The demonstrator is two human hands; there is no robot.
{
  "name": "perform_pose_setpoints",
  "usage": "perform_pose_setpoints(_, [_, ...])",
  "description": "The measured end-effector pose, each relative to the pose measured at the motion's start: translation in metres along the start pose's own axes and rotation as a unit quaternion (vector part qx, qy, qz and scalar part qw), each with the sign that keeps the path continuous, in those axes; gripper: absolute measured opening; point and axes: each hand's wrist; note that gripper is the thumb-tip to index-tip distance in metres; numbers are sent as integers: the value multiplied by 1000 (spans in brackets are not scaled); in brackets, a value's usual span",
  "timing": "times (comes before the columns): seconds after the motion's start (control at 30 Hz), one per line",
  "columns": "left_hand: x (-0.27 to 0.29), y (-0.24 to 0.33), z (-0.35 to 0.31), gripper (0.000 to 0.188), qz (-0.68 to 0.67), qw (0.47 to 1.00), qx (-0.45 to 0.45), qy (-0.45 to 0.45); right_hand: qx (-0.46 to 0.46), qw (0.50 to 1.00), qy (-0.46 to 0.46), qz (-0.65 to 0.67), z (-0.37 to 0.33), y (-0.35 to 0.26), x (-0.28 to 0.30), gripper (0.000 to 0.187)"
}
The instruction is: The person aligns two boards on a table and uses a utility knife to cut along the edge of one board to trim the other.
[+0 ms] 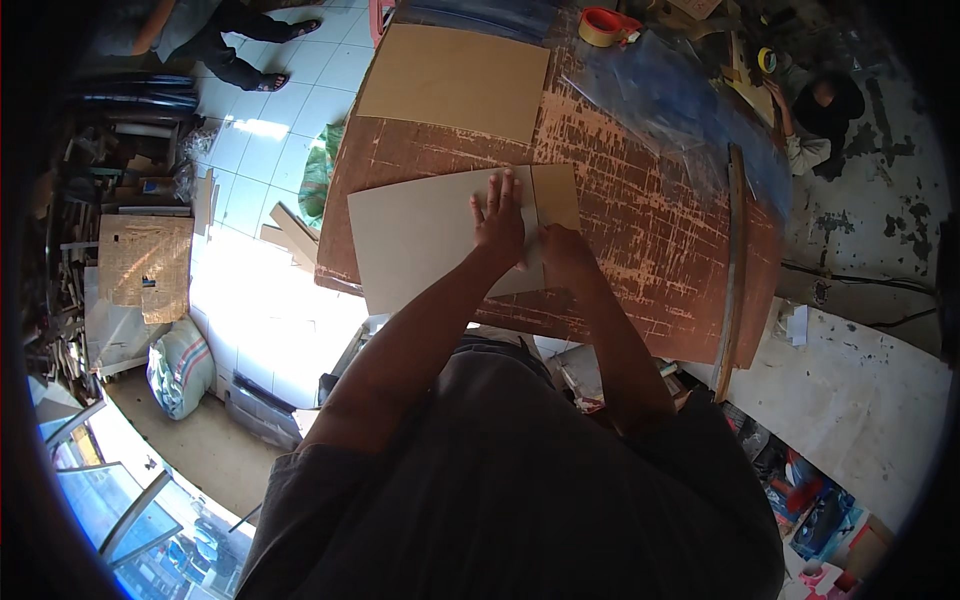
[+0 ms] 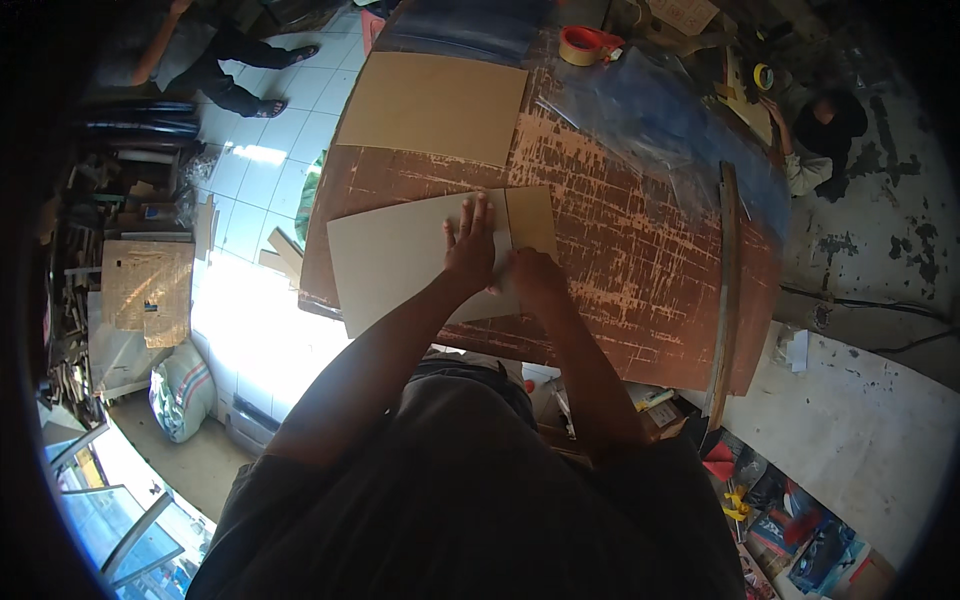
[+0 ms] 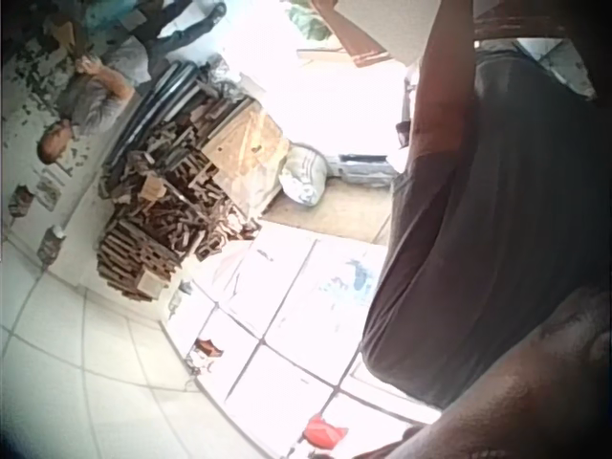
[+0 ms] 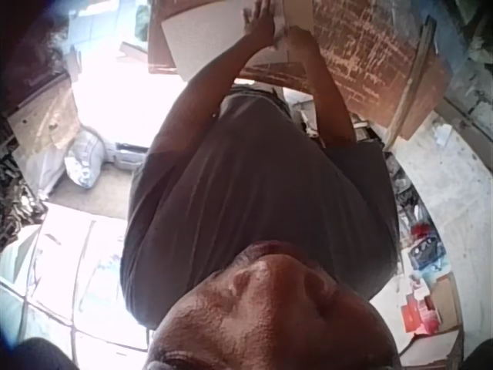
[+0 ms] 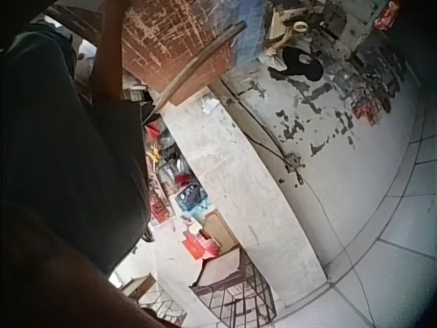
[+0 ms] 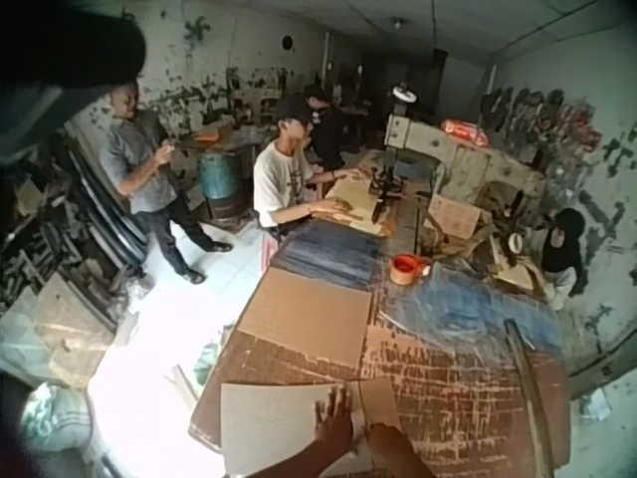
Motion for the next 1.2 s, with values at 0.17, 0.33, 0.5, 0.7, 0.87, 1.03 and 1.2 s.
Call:
perform_pose_setpoints(0.17, [10,2,-2,150,16,999,12,-29,41,996,77,8,7,-6,21,48])
perform_pose_setpoints(0.33, [7,1,-2,149,14,1000,5,-18,30,995,94,9,41,-24,25,48])
perform_pose_setpoints(0.5, [7,3,-1,148,23,1000,2,-21,49,994,98,4,56,-21,10,47])
perform_pose_setpoints(0.7, [7,-2,-4,148,5,1000,3,-29,42,997,63,-31,40,-24,11,47])
perform_pose_setpoints(0.87, [9,0,-3,149,-4,1000,6,-20,3,1000,23,17,-4,-16,3,46])
perform_pose_setpoints(1.03, [8,1,-6,149,7,1000,6,-24,-6,1000,5,-23,-66,1,-17,45])
perform_pose_setpoints(1.2, [7,1,-4,149,8,1000,2,-27,0,1000,28,-5,-118,30,-50,46])
Point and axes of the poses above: each hand's wrist, its own z-axis towards the middle knuckle, its own x-axis out of the back of the hand, y = z × x, and after that the axes turned 4 degrees about x, right-handed
